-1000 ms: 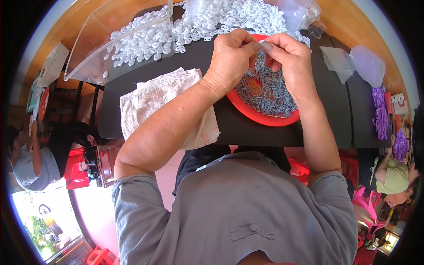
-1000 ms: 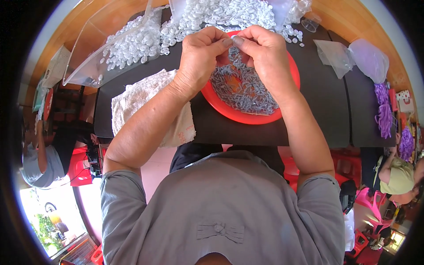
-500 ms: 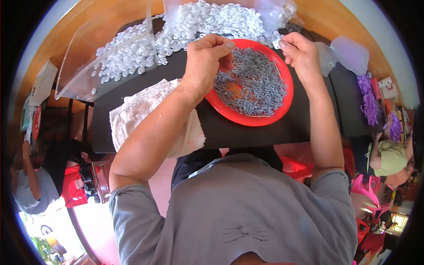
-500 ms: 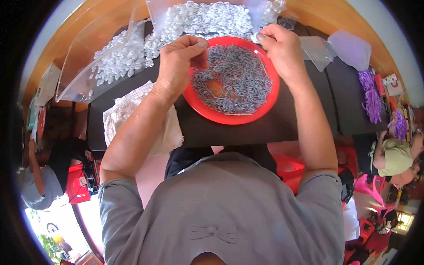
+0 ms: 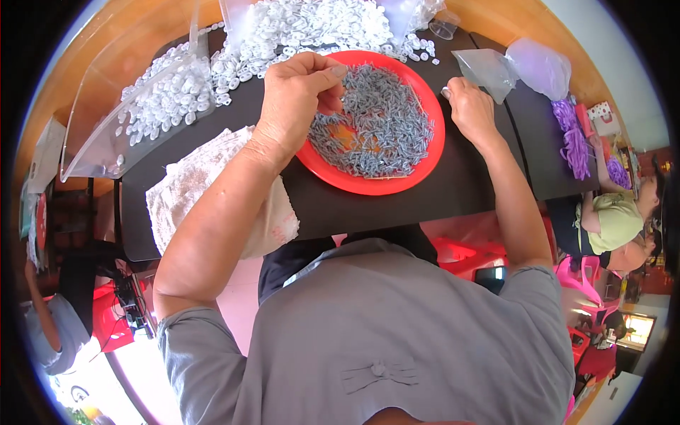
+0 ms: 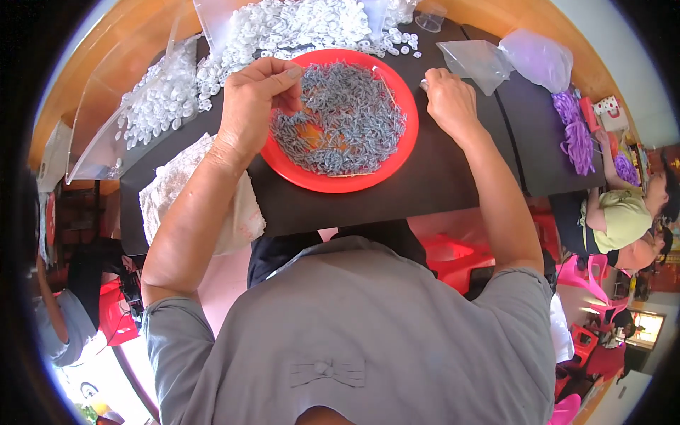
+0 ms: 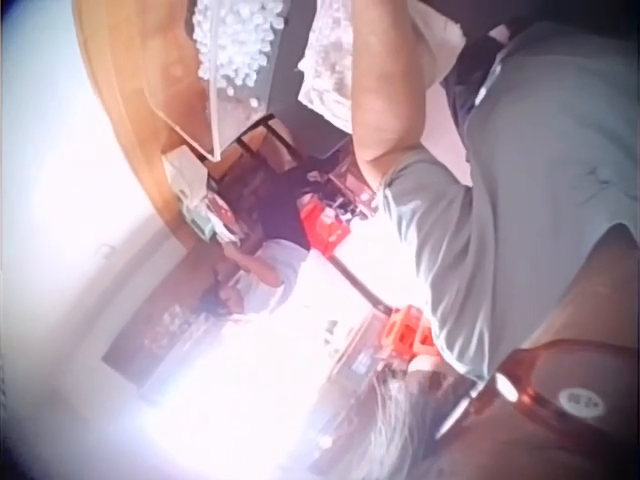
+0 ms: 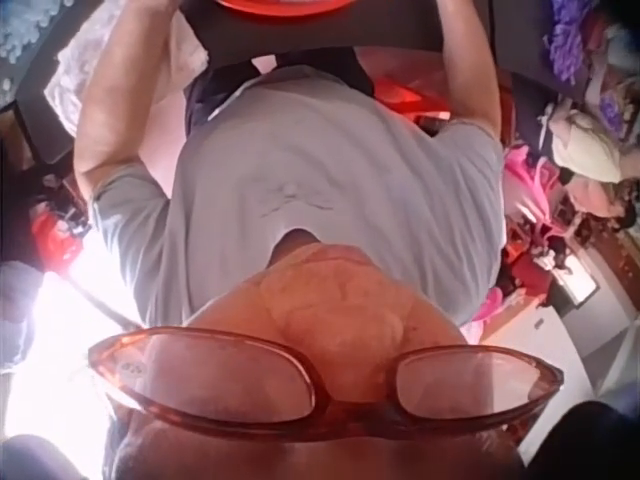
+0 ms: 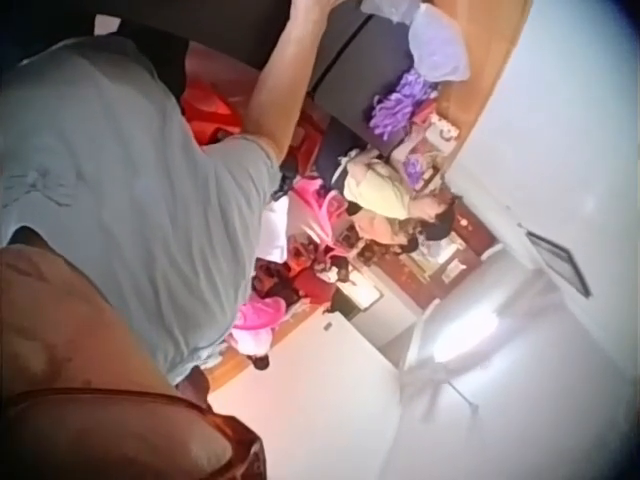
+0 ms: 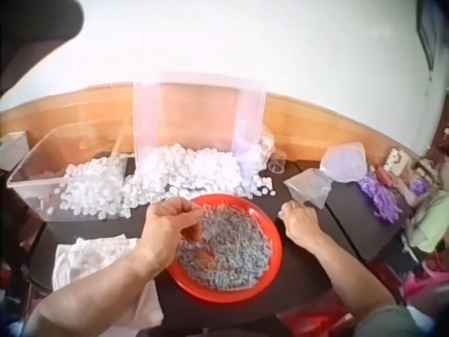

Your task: Manually attaching small white plastic components to metal rings at a workbench.

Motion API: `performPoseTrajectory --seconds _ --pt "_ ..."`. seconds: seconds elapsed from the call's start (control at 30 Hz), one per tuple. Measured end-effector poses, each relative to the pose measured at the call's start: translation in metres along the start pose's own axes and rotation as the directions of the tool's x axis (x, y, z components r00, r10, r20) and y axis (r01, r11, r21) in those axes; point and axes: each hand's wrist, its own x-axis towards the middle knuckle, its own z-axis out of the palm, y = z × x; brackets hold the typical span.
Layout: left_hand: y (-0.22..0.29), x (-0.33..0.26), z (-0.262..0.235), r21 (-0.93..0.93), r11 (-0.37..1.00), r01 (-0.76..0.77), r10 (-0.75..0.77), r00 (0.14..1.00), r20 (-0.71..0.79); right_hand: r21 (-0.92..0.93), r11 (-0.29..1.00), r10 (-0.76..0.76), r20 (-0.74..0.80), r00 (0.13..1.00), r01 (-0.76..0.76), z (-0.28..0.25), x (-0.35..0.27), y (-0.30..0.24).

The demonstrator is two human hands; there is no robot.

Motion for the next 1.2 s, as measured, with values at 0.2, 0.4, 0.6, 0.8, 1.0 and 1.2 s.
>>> performPoseTrajectory --seconds 0.2,0.4,0.6,0.8,1.0,1.2 --pt "-0.004 0.001 0.000 -0.024 1.000 -0.013 0.013 1.000 -0.005 0.017 0.999 -0.052 0.030 0.998 0.052 0.003 0.002 0.004" --pt "-0.008 0.003 -0.002 0.038 0.999 -0.015 0.015 1.000 0.010 -0.044 0.994 -0.096 0.045 0.994 0.098 0.003 0.006 0.003" --pt "-0.007 0.001 -0.001 0.019 0.998 -0.052 0.051 0.999 0.019 -0.022 0.994 -0.107 0.115 0.988 0.110 0.003 0.011 0.011" --pt "-0.008 0.000 0.001 0.048 0.996 -0.078 0.076 0.996 0.045 0.733 0.496 0.183 0.437 0.881 -0.466 -0.028 0.026 0.008" --pt "-0.002 -0.016 0.010 0.164 0.953 -0.256 0.201 0.934 0.295 0.892 0.293 -0.041 0.372 0.927 -0.345 -0.080 0.025 -0.067" --pt "0.000 -0.021 0.019 0.203 0.868 -0.454 0.365 0.859 0.358 0.903 0.169 -0.148 0.419 0.896 -0.395 -0.087 0.019 -0.097"
